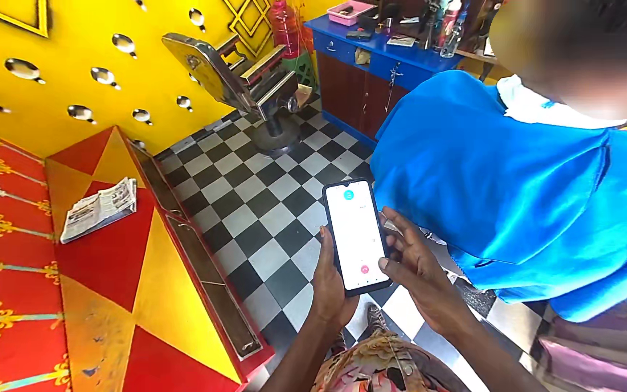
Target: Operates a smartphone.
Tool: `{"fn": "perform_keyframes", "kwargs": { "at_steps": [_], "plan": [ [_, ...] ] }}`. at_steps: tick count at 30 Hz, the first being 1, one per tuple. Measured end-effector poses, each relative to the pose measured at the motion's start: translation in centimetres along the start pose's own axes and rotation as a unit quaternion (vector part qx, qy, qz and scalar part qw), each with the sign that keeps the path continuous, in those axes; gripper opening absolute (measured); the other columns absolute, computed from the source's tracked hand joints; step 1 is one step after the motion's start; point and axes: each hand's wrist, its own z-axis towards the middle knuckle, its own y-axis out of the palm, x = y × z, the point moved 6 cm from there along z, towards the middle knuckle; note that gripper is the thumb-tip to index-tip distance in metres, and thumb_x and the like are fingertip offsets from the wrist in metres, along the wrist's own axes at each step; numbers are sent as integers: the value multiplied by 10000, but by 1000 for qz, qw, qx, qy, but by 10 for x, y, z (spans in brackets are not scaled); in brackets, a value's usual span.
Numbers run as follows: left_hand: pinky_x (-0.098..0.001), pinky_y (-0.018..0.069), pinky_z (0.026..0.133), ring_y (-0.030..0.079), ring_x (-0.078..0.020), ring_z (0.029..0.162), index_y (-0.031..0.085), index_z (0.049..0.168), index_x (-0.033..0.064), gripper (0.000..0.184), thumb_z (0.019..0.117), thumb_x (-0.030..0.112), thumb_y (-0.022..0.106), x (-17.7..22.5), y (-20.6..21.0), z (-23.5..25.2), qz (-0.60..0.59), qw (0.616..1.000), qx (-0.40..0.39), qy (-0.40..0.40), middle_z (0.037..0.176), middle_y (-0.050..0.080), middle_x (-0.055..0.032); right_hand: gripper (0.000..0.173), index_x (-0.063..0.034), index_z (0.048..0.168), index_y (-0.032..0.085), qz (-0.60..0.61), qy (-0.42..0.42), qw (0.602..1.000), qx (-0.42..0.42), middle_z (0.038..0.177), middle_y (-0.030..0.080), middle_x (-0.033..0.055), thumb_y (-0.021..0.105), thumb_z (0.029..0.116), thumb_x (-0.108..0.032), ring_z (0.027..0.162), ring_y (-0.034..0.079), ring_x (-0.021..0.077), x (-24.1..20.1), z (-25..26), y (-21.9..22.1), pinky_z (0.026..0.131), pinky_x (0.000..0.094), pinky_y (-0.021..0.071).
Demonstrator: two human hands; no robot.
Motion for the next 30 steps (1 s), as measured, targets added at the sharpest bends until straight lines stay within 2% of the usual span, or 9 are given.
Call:
{"fn": "perform_keyframes", "kwargs": {
  "at_steps": [3,7,9,12,14,18,21,25,30],
  "plan": [
    [-471,596,928,710,-281,1094,535,1408,162,580,1068,576,313,0,2,1,-3,1000,-2,0,1220,694,-164,738,-255,1583,351,-33,-62,997,15,1450,563,15,678,922,-221,1234,608,224,-9,-1,-10,975,381,565],
    [-562,536,1009,625,-425,1229,481,1498,163,703,1000,658,432,-2,3,4,-35,995,-88,-26,1411,571,-259,512,-166,1486,491,-26,-233,963,135,1416,591,73,609,997,-261,1246,612,280,-38,-13,-48,1003,445,556],
    [-567,536,1007,625,-433,1227,487,1495,164,705,997,661,436,-2,4,4,-43,994,-94,-29,1417,564,-266,319,-168,1329,618,13,-277,937,214,1259,667,41,584,1018,-233,1113,672,209,-51,-23,-69,944,388,586],
    [-566,538,1003,626,-437,1225,485,1491,151,691,1011,644,418,-3,4,3,-49,994,-99,-28,1416,563,-269,155,-171,1126,689,5,-286,921,265,1049,699,5,603,1018,-241,906,700,135,-55,-31,-81,793,297,617],
    [-557,552,986,639,-428,1205,482,1489,155,687,1016,646,401,-4,4,2,-39,994,-95,-29,1400,576,-265,162,-170,1084,708,-70,-299,921,240,1042,699,0,636,1005,-291,878,697,140,-50,-32,-74,768,294,617],
    [-550,557,980,649,-419,1190,475,1483,135,679,1035,631,358,-7,4,-1,-18,996,-75,-33,1376,592,-262,182,-204,1021,743,-202,-343,900,177,1095,688,-15,674,976,-366,991,679,142,-40,-35,-44,817,297,605],
    [-509,584,947,687,-376,1136,536,1418,112,658,1057,608,300,-6,6,-5,-10,998,-63,-29,1298,648,-240,206,-229,1041,747,-253,-362,883,159,1157,685,-43,670,975,-408,1106,646,125,-37,-38,-33,918,299,570],
    [-513,577,950,684,-374,1130,555,1410,121,666,1051,620,299,-6,3,-7,-6,996,-80,-31,1313,636,-241,292,-216,1091,746,-286,-365,876,130,1223,662,-24,658,972,-468,1145,633,124,-34,-38,-27,941,301,573],
    [-526,579,943,692,-365,1108,548,1406,121,651,1059,609,291,-7,-3,-10,-7,998,-51,-30,1265,657,-231,477,-260,1204,722,-353,-360,859,84,1417,577,-7,590,947,-639,1321,531,189,-28,-35,-16,1048,418,504]
  ]
}}
